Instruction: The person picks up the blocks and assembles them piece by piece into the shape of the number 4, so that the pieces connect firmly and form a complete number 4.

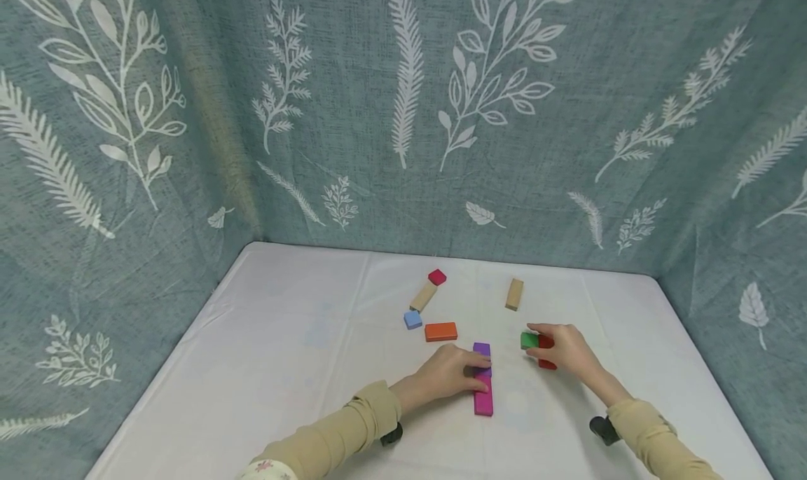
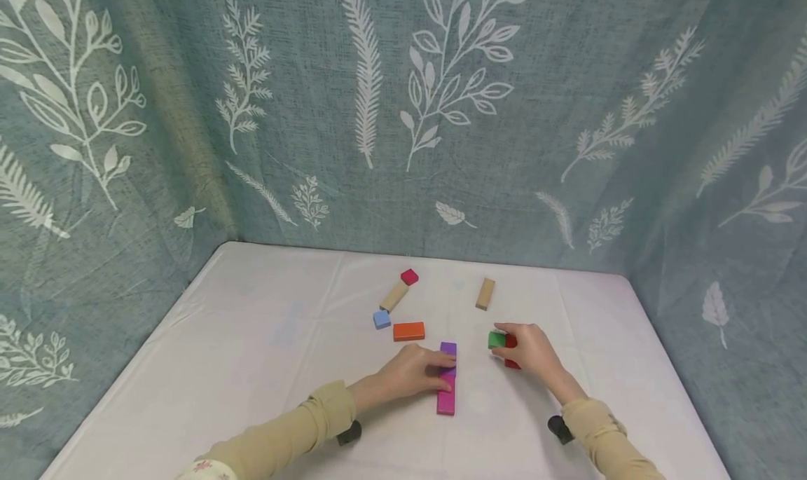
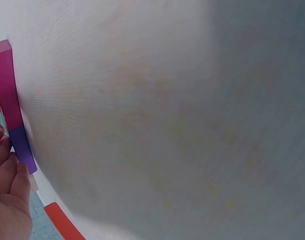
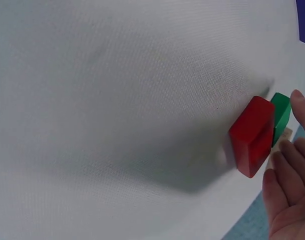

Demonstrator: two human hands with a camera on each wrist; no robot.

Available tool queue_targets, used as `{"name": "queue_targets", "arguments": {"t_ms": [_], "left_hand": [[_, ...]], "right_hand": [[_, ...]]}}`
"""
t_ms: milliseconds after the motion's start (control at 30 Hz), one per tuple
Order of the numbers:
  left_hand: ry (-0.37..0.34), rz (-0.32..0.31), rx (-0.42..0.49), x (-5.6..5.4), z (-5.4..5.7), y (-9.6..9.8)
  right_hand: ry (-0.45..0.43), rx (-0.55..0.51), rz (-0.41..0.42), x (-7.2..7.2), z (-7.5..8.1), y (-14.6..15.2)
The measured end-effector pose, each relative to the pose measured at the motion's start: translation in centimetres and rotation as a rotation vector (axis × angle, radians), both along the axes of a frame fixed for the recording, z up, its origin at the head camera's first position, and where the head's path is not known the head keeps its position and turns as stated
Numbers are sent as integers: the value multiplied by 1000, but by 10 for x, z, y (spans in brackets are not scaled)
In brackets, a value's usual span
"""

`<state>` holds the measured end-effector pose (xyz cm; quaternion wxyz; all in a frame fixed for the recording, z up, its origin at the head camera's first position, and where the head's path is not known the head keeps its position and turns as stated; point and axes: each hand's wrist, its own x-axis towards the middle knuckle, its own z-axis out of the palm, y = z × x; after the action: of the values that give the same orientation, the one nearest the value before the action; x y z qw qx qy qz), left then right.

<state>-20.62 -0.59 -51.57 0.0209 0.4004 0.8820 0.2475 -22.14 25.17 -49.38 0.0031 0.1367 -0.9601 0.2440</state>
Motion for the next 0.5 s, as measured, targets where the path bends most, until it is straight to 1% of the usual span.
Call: {"name": "queue_targets", "arguments": {"t_ms": [233,500], "left_hand": [[-25,8,4,1,2,0],[-28,15,-3,0,2,1]], "right_hand": [[11,18,2,-2,-2,1],[16,17,15,-4,-3,0]]}}
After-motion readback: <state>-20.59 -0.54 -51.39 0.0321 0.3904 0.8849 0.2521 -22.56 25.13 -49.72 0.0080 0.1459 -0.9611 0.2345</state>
